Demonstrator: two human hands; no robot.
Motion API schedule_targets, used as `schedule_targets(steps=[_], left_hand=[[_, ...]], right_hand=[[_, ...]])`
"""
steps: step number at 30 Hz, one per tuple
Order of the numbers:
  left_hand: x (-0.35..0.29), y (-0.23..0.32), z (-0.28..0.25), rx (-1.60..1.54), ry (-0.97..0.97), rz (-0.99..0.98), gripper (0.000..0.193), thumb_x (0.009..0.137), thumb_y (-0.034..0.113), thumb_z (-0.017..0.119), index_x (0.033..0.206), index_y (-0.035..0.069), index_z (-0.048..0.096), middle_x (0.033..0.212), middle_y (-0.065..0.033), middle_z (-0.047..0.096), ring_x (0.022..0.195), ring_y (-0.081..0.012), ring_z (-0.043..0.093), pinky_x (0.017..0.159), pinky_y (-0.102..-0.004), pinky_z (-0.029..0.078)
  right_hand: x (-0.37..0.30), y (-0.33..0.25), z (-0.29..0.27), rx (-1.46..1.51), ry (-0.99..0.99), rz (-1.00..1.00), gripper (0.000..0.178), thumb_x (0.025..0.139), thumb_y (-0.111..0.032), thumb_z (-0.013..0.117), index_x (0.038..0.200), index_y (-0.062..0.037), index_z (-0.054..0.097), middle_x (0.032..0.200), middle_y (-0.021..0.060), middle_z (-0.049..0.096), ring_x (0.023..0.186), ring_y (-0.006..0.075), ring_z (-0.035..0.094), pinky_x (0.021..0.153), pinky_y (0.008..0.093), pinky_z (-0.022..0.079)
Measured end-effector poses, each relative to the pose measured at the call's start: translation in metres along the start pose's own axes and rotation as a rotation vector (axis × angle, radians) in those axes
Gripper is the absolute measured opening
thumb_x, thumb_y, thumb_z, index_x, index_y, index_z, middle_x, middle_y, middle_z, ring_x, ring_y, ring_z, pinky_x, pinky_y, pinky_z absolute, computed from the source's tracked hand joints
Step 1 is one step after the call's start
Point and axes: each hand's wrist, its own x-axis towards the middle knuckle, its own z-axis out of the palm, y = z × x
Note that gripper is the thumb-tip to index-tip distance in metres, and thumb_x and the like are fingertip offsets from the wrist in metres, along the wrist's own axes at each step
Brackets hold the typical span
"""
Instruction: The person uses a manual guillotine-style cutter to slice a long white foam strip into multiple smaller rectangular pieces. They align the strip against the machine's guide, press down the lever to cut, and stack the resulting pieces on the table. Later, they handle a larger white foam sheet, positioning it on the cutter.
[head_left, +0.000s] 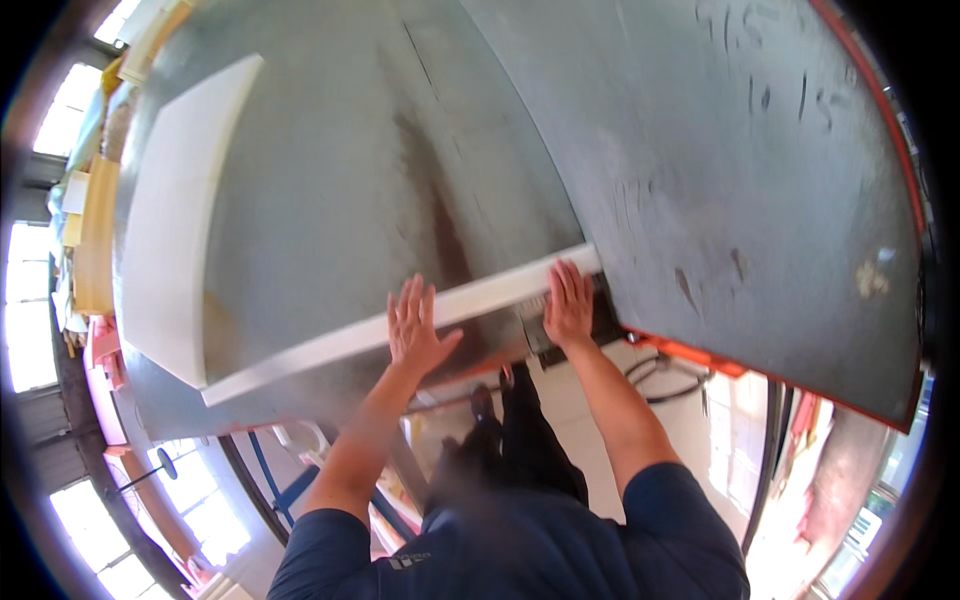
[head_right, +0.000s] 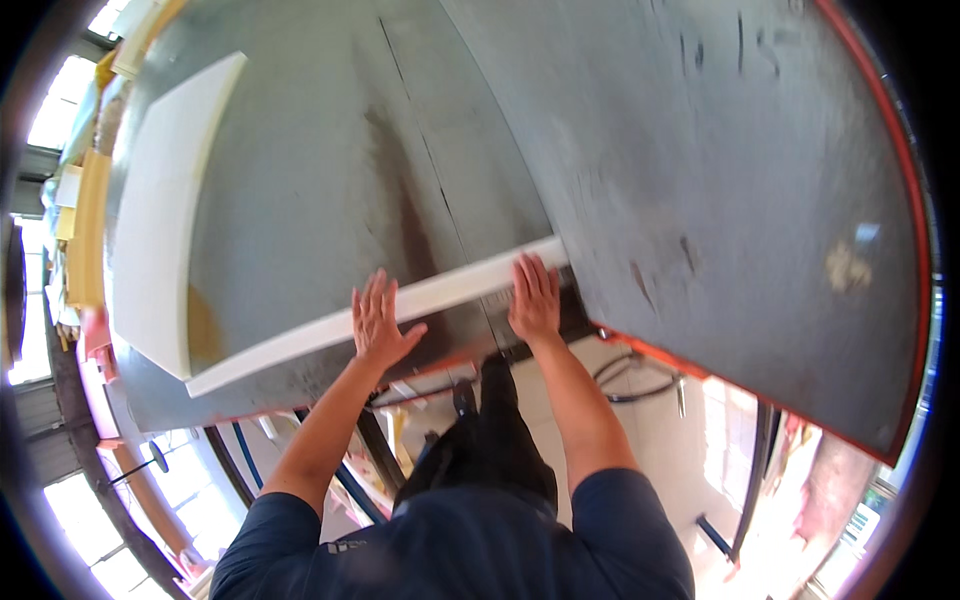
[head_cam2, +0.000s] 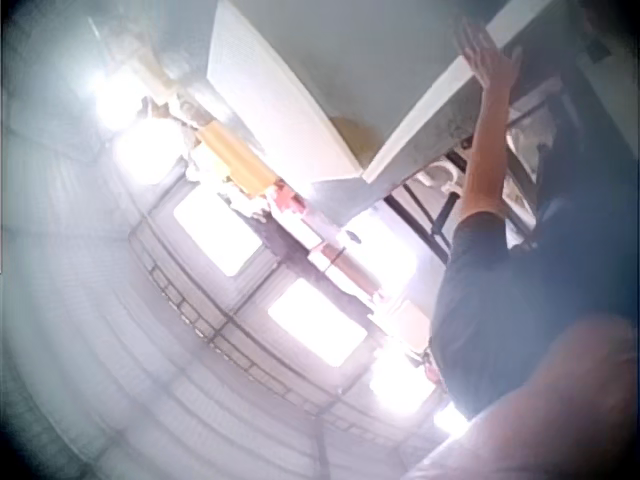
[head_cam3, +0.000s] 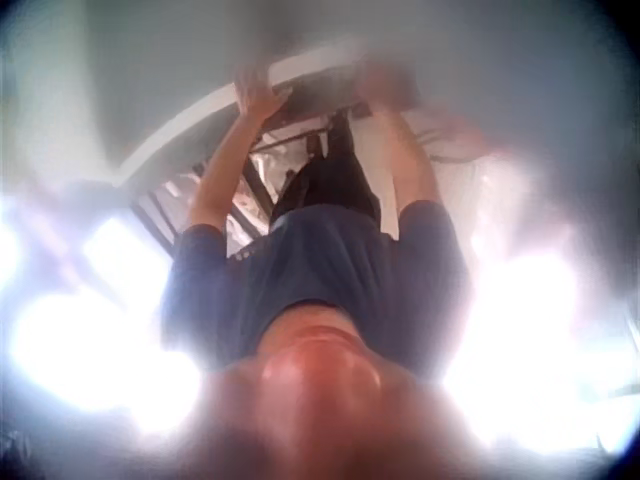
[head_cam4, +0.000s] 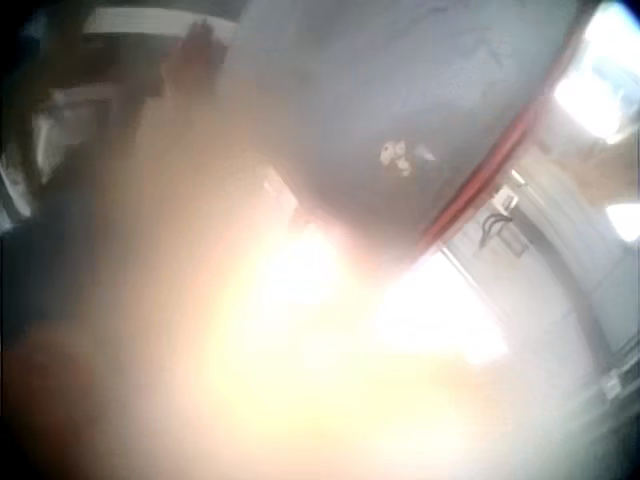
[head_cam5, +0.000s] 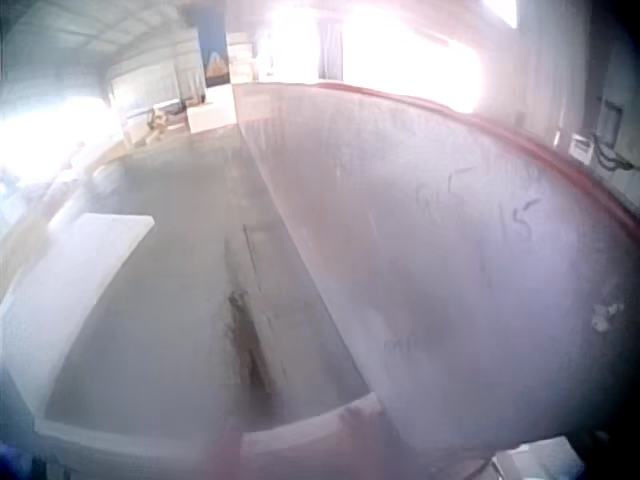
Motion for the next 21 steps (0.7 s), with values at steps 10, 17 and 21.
schedule_targets(steps=[10, 17, 21], left_hand=[[-0.030, 0.053, 0.045, -0.014, 0.217, -0.095, 0.078, 0.087, 0.033, 0.072, 0.153, 0.009, 0.039, 0.165, -0.0131, 0.031, 0.154, -0.0351, 0.023, 0.124, -0.0592, 0.013], [-0.028, 0.051, 0.047, 0.021, 0.262, -0.113, 0.077, 0.086, 0.031, 0.072, 0.151, 0.007, 0.038, 0.164, -0.0140, 0.031, 0.155, -0.0355, 0.022, 0.124, -0.0603, 0.011], [-0.027, 0.054, 0.046, 0.030, 0.289, -0.097, 0.078, 0.085, 0.031, 0.072, 0.151, 0.008, 0.038, 0.164, -0.0133, 0.032, 0.154, -0.0352, 0.023, 0.124, -0.0600, 0.011]], right_hand=[[0.002, -0.020, -0.027, 0.015, 0.019, 0.028, 0.065, 0.086, -0.009, 0.060, 0.148, -0.0069, 0.041, 0.158, 0.0096, 0.040, 0.149, 0.0321, 0.033, 0.122, 0.0576, 0.022], [0.003, -0.021, -0.026, 0.035, 0.075, -0.004, 0.064, 0.087, -0.009, 0.058, 0.149, -0.0059, 0.041, 0.158, 0.0117, 0.040, 0.149, 0.0335, 0.033, 0.122, 0.0582, 0.022], [0.002, -0.020, -0.030, 0.037, 0.070, -0.001, 0.063, 0.088, -0.010, 0.058, 0.149, -0.0059, 0.041, 0.159, 0.0117, 0.039, 0.149, 0.0336, 0.032, 0.123, 0.0581, 0.022]])
